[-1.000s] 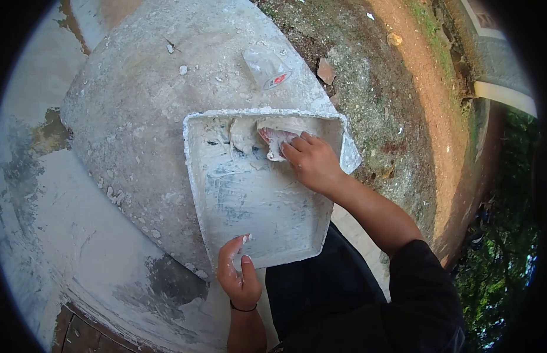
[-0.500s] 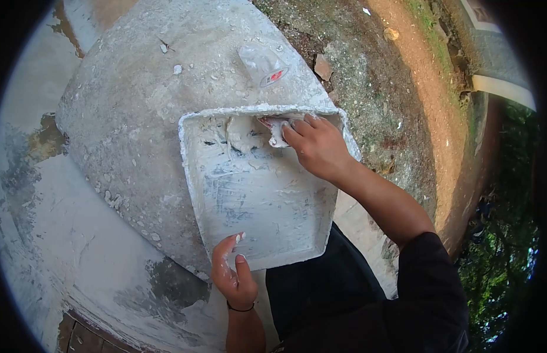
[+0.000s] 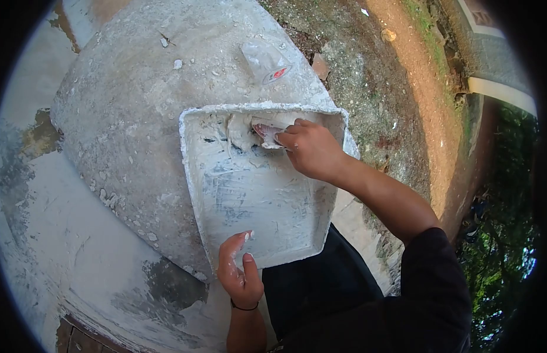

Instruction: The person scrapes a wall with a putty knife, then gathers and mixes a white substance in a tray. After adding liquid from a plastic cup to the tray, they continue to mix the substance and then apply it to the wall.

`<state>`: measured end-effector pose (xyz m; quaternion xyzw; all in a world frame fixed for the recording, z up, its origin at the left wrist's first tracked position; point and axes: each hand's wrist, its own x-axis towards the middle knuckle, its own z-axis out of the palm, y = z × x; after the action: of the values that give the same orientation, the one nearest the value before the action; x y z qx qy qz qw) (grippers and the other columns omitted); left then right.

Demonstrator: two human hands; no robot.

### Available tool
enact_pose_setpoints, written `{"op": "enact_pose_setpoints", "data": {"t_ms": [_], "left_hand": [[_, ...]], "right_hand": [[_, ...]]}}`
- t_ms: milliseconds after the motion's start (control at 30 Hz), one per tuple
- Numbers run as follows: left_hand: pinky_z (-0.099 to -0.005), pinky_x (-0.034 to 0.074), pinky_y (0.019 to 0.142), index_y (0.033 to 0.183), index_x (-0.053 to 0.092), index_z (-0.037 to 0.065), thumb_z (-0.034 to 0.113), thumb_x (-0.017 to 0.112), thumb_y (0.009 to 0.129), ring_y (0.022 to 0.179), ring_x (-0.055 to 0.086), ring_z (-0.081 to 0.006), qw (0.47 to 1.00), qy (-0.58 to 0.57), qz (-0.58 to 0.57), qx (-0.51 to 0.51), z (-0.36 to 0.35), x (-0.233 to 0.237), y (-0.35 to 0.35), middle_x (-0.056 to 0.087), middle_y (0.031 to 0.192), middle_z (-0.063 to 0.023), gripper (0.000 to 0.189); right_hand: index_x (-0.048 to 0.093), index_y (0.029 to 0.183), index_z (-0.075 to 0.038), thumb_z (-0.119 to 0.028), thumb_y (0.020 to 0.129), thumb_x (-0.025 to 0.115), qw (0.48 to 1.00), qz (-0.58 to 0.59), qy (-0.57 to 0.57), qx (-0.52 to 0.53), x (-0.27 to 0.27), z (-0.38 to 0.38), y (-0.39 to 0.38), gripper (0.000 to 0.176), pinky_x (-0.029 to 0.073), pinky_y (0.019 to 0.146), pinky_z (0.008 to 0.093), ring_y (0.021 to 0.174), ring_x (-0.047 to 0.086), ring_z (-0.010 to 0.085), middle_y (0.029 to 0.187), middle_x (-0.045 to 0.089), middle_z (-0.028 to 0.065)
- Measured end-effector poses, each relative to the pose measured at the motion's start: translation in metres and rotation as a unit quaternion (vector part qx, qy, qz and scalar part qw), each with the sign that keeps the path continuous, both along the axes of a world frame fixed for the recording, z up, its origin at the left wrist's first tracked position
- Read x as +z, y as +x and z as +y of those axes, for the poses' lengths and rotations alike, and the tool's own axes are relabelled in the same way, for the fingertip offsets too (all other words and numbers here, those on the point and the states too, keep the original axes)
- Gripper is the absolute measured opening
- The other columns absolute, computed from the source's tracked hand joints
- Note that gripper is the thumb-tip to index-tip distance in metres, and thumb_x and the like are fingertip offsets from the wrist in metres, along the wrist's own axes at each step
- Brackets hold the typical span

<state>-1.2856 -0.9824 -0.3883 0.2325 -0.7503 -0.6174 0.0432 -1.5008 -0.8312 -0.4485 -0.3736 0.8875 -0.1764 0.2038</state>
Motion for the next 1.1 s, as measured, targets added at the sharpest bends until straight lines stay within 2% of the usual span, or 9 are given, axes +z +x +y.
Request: {"op": "enact_pose_setpoints", "data": {"t_ms": [167,367,500,567,633,867,967,1033,1100], "left_hand": [[-0.0318,0.039,0.082,0.113,0.052,-0.005,-0.004,0.041,0.079,0.095,0.053,-0.0203,1.000,-0.003,0.001,-0.003,-0.002,-0.002,0.004,0.061,0.107,-0.0166,0.036],[-0.0312,0.039,0.082,0.113,0.052,-0.006,-0.004,0.041,0.079,0.094,0.053,-0.0197,1.000,-0.004,-0.018,0.013,-0.009,-0.002,0.009,0.061,0.107,-0.0160,0.035],[-0.0362,0.043,0.088,0.105,0.053,-0.007,-0.005,0.043,0.077,0.096,0.058,-0.0288,0.999,-0.016,-0.024,0.028,-0.012,-0.001,0.010,0.060,0.101,-0.0204,0.030],[-0.0362,0.043,0.088,0.105,0.053,-0.007,-0.005,0.043,0.077,0.096,0.058,-0.0288,0.999,-0.016,-0.021,0.033,-0.011,-0.003,0.011,0.060,0.101,-0.0204,0.030],[-0.0314,0.039,0.081,0.113,0.052,-0.006,-0.003,0.041,0.080,0.094,0.053,-0.0196,1.000,-0.009,-0.001,0.010,-0.009,-0.005,0.012,0.061,0.106,-0.0162,0.035],[-0.0313,0.039,0.082,0.113,0.052,-0.006,-0.003,0.041,0.079,0.093,0.052,-0.0196,1.000,-0.016,0.001,0.003,-0.011,0.003,0.009,0.061,0.107,-0.0164,0.035],[-0.0362,0.044,0.087,0.105,0.053,-0.007,-0.004,0.044,0.078,0.095,0.058,-0.0299,1.000,-0.019,-0.017,0.017,-0.011,0.005,0.006,0.060,0.100,-0.0208,0.029],[-0.0315,0.040,0.082,0.113,0.052,-0.007,-0.002,0.041,0.079,0.094,0.053,-0.0201,1.000,-0.014,0.006,-0.005,-0.009,0.004,0.001,0.060,0.108,-0.0170,0.036],[-0.0316,0.039,0.082,0.113,0.052,-0.007,-0.002,0.041,0.079,0.095,0.053,-0.0204,0.999,-0.019,0.024,-0.018,-0.007,0.007,-0.010,0.060,0.108,-0.0170,0.036]], "right_hand": [[0.060,0.082,-0.004,-0.004,0.071,0.051,0.998,-0.044,-0.020,0.043,0.007,0.005,0.012,0.014,0.048,0.075,0.0393,0.082,0.058,0.0307,0.078,0.062,0.0123],[0.063,0.099,-0.002,-0.002,0.069,0.060,0.990,0.137,-0.043,-0.017,0.014,0.014,0.028,0.029,0.048,0.073,0.0377,0.075,0.059,0.0284,0.082,0.062,0.0113],[0.061,0.097,-0.004,-0.005,0.068,0.056,0.986,0.158,-0.008,-0.054,-0.001,0.015,0.011,0.029,0.047,0.070,0.0385,0.077,0.056,0.0287,0.077,0.058,0.0086],[0.061,0.097,-0.004,-0.005,0.069,0.055,0.988,0.147,0.008,-0.049,-0.002,0.012,0.019,0.029,0.047,0.070,0.0384,0.079,0.057,0.0291,0.077,0.058,0.0089],[0.063,0.096,-0.001,-0.003,0.069,0.061,0.996,0.086,0.004,-0.022,-0.001,0.007,0.031,0.027,0.048,0.069,0.0352,0.076,0.057,0.0280,0.078,0.060,0.0094],[0.061,0.101,-0.002,-0.008,0.071,0.056,0.997,0.081,0.011,-0.005,0.025,0.006,0.051,0.031,0.047,0.074,0.0391,0.087,0.059,0.0305,0.085,0.061,0.0113],[0.060,0.103,-0.001,-0.010,0.074,0.051,0.996,0.090,0.013,-0.005,0.029,0.006,0.070,0.032,0.046,0.077,0.0419,0.092,0.059,0.0316,0.088,0.060,0.0125],[0.060,0.104,-0.001,-0.010,0.074,0.051,0.994,0.105,0.009,0.005,0.019,0.005,0.075,0.032,0.046,0.077,0.0425,0.093,0.059,0.0315,0.089,0.060,0.0127],[0.059,0.105,0.000,-0.011,0.075,0.051,0.995,0.102,0.015,-0.004,-0.003,0.003,0.071,0.032,0.046,0.077,0.0429,0.096,0.059,0.0314,0.090,0.060,0.0134]]}}
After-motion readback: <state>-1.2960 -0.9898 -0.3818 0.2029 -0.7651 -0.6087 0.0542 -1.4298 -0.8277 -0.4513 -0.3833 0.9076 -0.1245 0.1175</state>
